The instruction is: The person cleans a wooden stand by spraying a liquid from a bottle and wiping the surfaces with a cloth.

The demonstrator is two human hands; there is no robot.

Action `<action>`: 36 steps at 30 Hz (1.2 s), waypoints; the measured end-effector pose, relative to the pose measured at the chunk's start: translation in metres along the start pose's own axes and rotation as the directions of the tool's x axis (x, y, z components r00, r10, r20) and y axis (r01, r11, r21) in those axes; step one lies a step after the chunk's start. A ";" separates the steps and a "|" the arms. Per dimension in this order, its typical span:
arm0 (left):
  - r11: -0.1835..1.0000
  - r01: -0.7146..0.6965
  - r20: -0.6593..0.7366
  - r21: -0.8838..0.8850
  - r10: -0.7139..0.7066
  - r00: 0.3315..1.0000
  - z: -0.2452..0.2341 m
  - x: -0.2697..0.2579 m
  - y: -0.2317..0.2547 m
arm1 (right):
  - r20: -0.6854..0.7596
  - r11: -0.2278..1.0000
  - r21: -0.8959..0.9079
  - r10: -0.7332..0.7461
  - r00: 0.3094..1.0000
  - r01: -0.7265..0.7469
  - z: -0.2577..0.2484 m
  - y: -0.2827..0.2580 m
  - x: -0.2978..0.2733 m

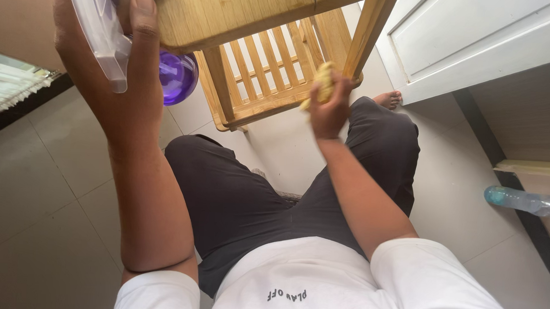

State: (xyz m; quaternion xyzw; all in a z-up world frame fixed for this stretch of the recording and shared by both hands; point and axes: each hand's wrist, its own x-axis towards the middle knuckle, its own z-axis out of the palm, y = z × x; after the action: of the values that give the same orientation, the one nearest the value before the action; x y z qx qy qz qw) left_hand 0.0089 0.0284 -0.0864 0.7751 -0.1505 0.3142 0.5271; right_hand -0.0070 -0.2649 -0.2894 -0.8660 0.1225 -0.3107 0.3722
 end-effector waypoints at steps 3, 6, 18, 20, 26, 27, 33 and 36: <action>1.000 -0.002 -0.035 0.026 0.003 0.999 0.003 -0.002 0.002 | 0.027 0.977 -0.211 0.041 0.999 -0.035 -0.011 0.009 0.010; 1.000 0.010 -0.019 -0.015 -0.011 1.000 0.003 0.009 0.010 | 0.050 0.996 -0.059 0.065 0.997 -0.062 0.000 -0.002 -0.004; 0.989 -0.006 0.115 -0.147 0.023 0.993 -0.001 0.027 0.041 | 0.501 0.863 0.401 0.074 0.863 -0.307 0.046 -0.071 -0.088; 0.991 -0.016 0.130 -0.135 0.033 0.991 -0.001 0.028 0.041 | 0.281 0.838 0.469 0.159 0.946 -0.280 0.039 -0.036 -0.079; 0.983 0.016 0.100 -0.183 0.003 0.995 0.001 0.025 0.041 | -0.264 0.745 0.551 0.582 0.769 -0.376 0.004 0.094 0.015; 0.982 0.017 0.098 -0.188 0.002 0.995 0.001 0.025 0.041 | -0.290 0.757 0.515 0.595 0.749 -0.402 0.006 0.107 0.023; 0.992 -0.020 0.124 -0.124 0.036 0.992 -0.001 0.026 0.037 | -0.326 0.744 0.435 0.655 0.681 -0.508 0.065 0.107 -0.006; 0.987 0.011 0.114 -0.163 0.008 0.993 0.000 0.025 0.037 | -0.058 0.653 0.449 0.703 0.709 -0.611 0.089 0.058 -0.060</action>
State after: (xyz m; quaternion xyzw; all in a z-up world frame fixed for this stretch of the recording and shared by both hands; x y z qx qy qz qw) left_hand 0.0074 0.0160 -0.0438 0.7462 -0.2051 0.2553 0.5796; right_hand 0.0033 -0.2278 -0.4053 -0.6254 0.4054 -0.2684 0.6103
